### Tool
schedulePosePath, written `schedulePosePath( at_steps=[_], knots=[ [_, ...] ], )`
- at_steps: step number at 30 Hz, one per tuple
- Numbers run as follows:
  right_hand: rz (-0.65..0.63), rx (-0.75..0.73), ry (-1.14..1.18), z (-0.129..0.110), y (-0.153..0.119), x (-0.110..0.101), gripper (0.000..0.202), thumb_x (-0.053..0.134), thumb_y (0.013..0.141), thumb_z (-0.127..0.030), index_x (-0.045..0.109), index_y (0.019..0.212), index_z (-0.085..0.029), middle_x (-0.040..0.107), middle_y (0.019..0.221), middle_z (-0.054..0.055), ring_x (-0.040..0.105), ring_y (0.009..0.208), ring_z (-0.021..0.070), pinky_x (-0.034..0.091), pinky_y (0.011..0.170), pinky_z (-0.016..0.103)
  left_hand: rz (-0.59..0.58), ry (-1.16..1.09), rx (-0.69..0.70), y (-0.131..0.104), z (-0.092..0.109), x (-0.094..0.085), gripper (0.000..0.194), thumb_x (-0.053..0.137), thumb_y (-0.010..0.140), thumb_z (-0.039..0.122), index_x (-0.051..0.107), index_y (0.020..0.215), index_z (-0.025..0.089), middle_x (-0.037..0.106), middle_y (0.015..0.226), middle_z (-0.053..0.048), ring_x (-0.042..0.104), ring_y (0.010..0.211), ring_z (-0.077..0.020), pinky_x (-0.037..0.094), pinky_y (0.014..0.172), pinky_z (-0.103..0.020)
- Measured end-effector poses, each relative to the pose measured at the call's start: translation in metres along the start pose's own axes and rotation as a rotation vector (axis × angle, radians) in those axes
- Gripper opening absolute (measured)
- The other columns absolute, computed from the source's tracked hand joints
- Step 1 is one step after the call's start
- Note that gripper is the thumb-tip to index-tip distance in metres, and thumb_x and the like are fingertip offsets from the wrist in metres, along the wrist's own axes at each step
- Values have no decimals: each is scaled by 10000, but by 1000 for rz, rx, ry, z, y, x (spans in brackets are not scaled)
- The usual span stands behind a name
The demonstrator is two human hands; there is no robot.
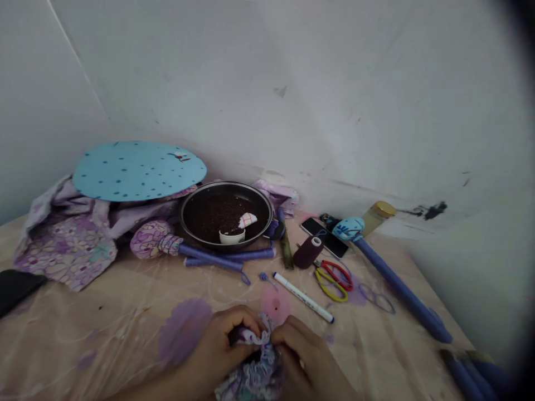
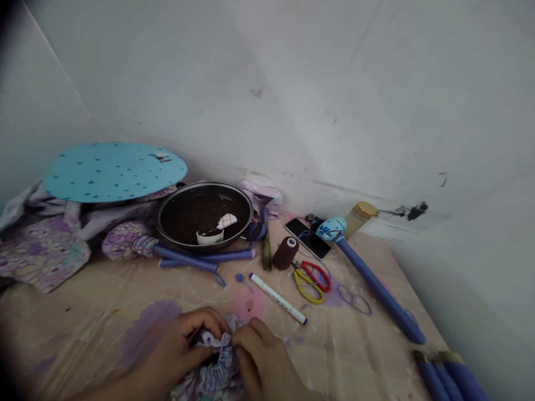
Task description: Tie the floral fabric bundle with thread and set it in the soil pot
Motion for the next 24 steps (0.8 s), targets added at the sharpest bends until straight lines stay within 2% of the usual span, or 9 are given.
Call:
schedulePosePath(
  at_steps=[6,11,16,24],
  knots=[
    [-16,36,31,-1,-1,0,224,412,859,-43,546,890,-220,566,844,11,587,754,150,441,679,231,-6,-15,-14,-1,-1,1,173,602,663,31,659,751,169,707,809,-32,656,781,-191,462,727,-263],
    [-5,41,53,0,0,2,211,404,869,-57,537,883,-221,563,834,9,586,745,148,430,672,225,31,36,-106,-3,0,0,294,587,600,-5,679,818,170,677,786,-7,626,755,-175,440,689,-238],
    [1,17,52,1,-1,4,204,417,846,-52,522,893,-221,563,814,-1,568,716,143,410,643,216,0,26,-27,-2,0,-1,237,587,625,7,677,772,168,675,785,-14,632,769,-178,447,716,-246],
    [11,60,29,-1,-2,5,206,411,838,-53,516,888,-223,550,773,-14,542,682,138,394,619,213,0,-19,-35,-2,-5,0,258,555,641,-14,659,780,176,718,818,-20,668,786,-179,474,722,-245]
  ],
)
Point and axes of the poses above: each hand's wrist, its own y-axis towards the middle knuckle, its own x-axis out of the palm, z = x × y, the point moved 1 cm from there along y, towards the middle knuckle
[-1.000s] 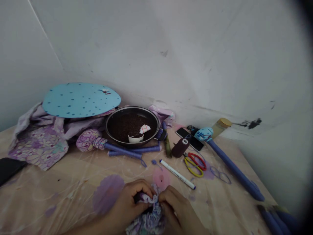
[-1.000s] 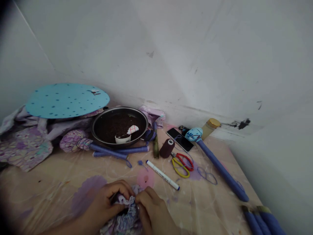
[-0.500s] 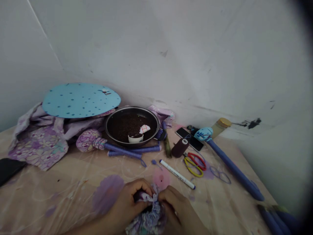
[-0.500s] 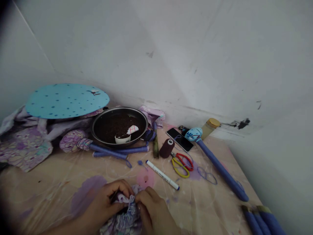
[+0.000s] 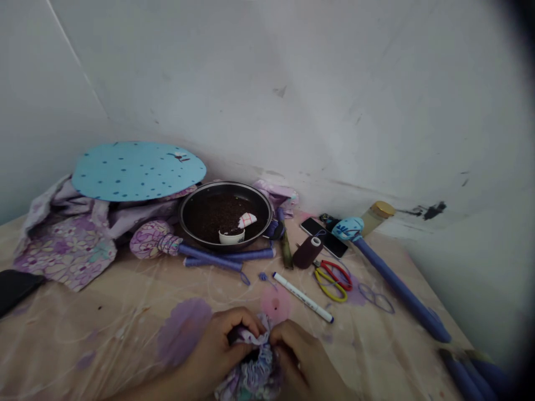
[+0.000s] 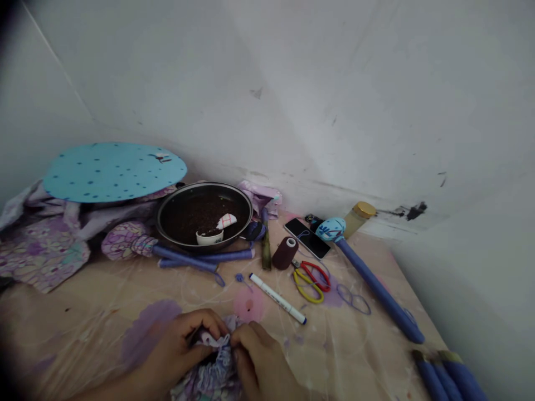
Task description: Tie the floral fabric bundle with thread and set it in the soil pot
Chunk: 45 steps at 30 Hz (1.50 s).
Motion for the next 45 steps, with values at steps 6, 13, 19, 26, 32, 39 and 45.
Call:
schedulePosePath(
  at_steps=[6,13,19,26,32,39,45],
  knots=[
    [34,90,64,5,-1,10,132,442,828,-100,495,844,-219,510,697,-31,528,629,138,385,576,217,6,50,24,-3,2,0,231,559,665,-3,666,762,177,733,806,-23,686,777,-178,483,713,-242],
    [-9,308,468,15,-3,23,80,476,833,-153,457,849,-229,512,592,-67,561,491,129,394,479,207,22,105,136,-4,0,1,178,596,731,26,679,752,182,745,809,-34,691,776,-176,490,711,-243],
    [-21,264,631,18,-1,25,60,508,886,-231,452,909,-234,545,706,-48,620,536,125,427,502,213,5,148,248,-5,-5,0,269,592,743,-21,700,810,216,751,856,-17,684,820,-162,485,751,-237],
    [-37,194,442,3,1,15,89,471,912,-274,536,925,-215,542,760,-10,631,593,151,444,511,226,-86,258,297,-7,2,0,292,556,749,-38,716,811,198,616,841,-32,629,803,-150,474,696,-210],
    [-39,12,71,-2,1,5,142,434,871,-144,515,779,-217,541,701,-13,570,643,151,390,586,235,-152,311,328,-7,4,1,349,516,712,-85,706,809,190,636,837,-35,637,833,-157,476,731,-215],
    [-9,24,110,-1,1,1,122,475,807,-107,532,841,-209,546,768,2,551,688,152,383,598,227,-129,287,367,-6,-2,4,182,588,855,79,718,798,192,644,789,-39,640,745,-144,474,653,-195],
    [-25,73,223,2,3,4,101,509,768,-108,547,764,-202,556,736,-2,581,662,149,401,590,227,-113,309,496,-5,0,4,196,562,936,191,707,804,200,680,729,-43,635,755,-159,483,721,-242]
  ],
)
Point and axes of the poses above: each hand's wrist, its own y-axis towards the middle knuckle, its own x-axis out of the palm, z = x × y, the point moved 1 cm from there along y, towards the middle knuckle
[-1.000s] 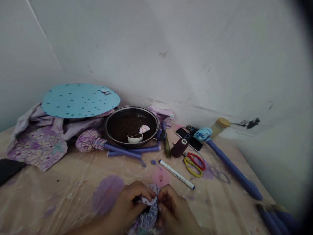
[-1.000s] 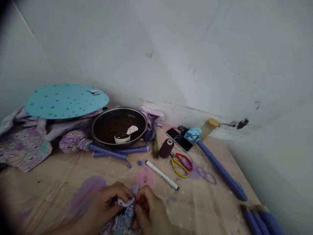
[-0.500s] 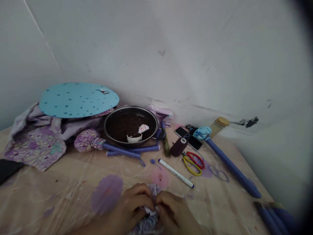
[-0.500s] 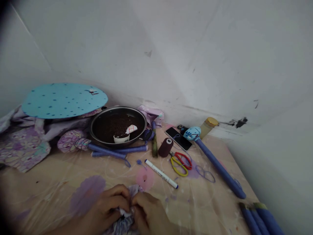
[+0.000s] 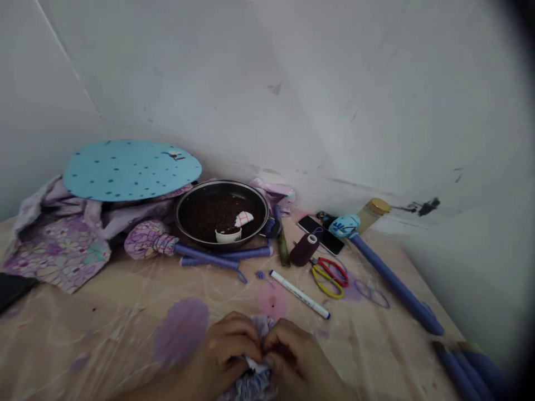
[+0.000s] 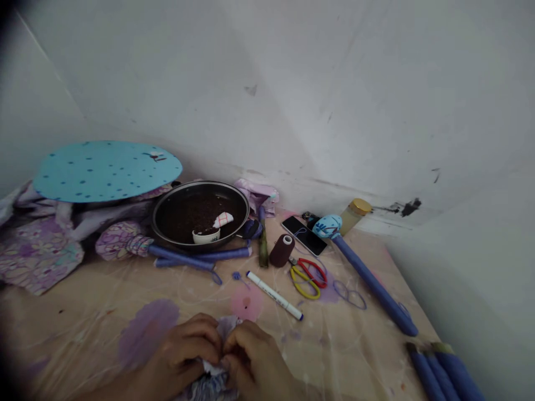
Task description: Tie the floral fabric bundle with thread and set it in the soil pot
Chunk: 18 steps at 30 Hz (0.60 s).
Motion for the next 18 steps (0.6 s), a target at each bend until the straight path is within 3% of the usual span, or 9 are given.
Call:
schedulePosePath(
  at_steps=[3,7,12,15,18],
  knots=[
    [-13,32,118,0,-1,0,111,487,832,-127,523,761,-204,529,753,-15,583,566,113,416,535,207,9,-1,39,1,0,0,186,559,944,189,702,825,205,690,727,-40,626,760,-160,478,742,-256],
    [193,-8,200,-5,-3,-6,191,472,961,-312,520,805,-213,501,775,-20,545,553,103,426,522,216,-20,-47,-7,3,1,-1,196,568,941,218,716,815,192,691,735,-53,639,763,-167,486,721,-254],
    [350,145,700,-5,-1,-17,282,472,970,-498,482,880,-231,662,894,24,591,434,88,447,426,214,-22,-93,-116,3,2,-2,166,601,898,193,737,803,182,677,770,-67,659,752,-172,503,683,-249],
    [482,165,892,-3,2,-23,294,604,894,-515,501,872,-241,697,761,0,680,543,154,544,523,271,-16,-121,-149,3,0,-3,152,611,848,112,738,796,179,679,775,-66,664,747,-173,506,675,-248],
    [584,57,869,-4,2,-25,264,619,892,-507,528,875,-259,699,744,-21,706,696,174,578,716,347,-12,-155,-177,5,-1,-3,189,604,798,41,739,790,175,674,775,-60,660,742,-169,500,677,-247]
  ],
)
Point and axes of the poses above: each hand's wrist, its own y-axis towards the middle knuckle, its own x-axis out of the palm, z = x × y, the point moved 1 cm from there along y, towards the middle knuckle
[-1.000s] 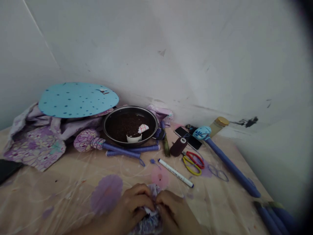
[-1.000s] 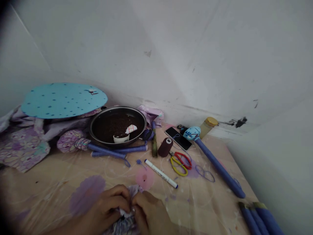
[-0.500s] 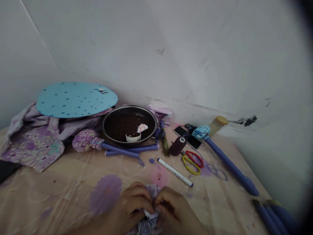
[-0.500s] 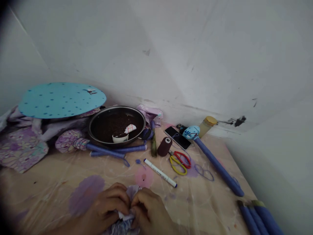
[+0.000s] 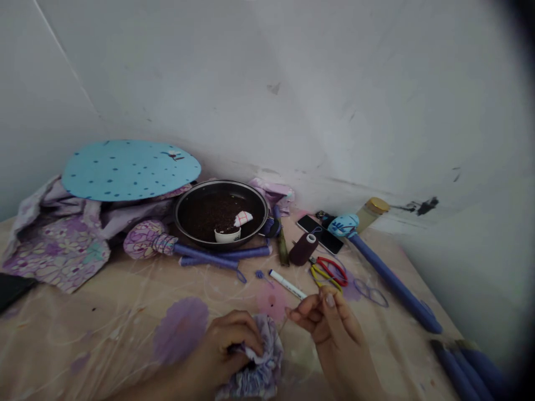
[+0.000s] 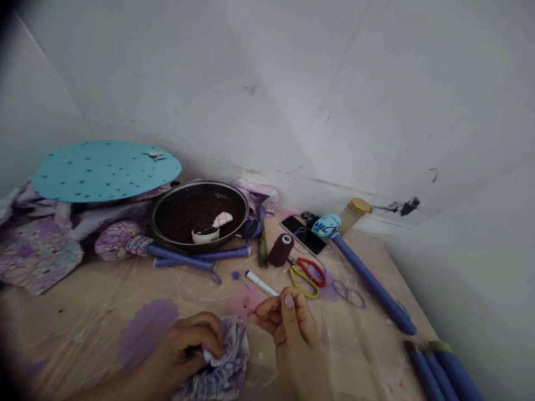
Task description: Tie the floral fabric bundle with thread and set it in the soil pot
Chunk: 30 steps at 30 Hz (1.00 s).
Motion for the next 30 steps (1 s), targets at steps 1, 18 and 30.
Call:
schedulePosePath(
  at_steps=[1,18,30],
  knots=[
    [-3,-58,-40,0,-1,0,248,583,918,-502,528,879,-263,696,751,-24,702,721,171,570,751,355,2,-11,-19,1,1,0,202,603,785,25,740,786,173,670,773,-56,658,742,-167,497,679,-246],
    [-596,-257,-719,12,-8,10,239,535,914,-408,584,1085,-250,603,929,38,530,619,145,410,557,249,-13,-212,-136,8,12,-14,98,640,802,149,735,794,168,651,790,-42,627,777,-184,452,724,-272],
    [-535,-188,-773,33,-8,11,87,568,854,-279,585,894,-203,517,810,8,509,664,145,383,592,240,36,185,-112,5,7,-12,154,550,753,35,598,772,180,577,797,-17,574,790,-174,424,680,-246]
  ],
)
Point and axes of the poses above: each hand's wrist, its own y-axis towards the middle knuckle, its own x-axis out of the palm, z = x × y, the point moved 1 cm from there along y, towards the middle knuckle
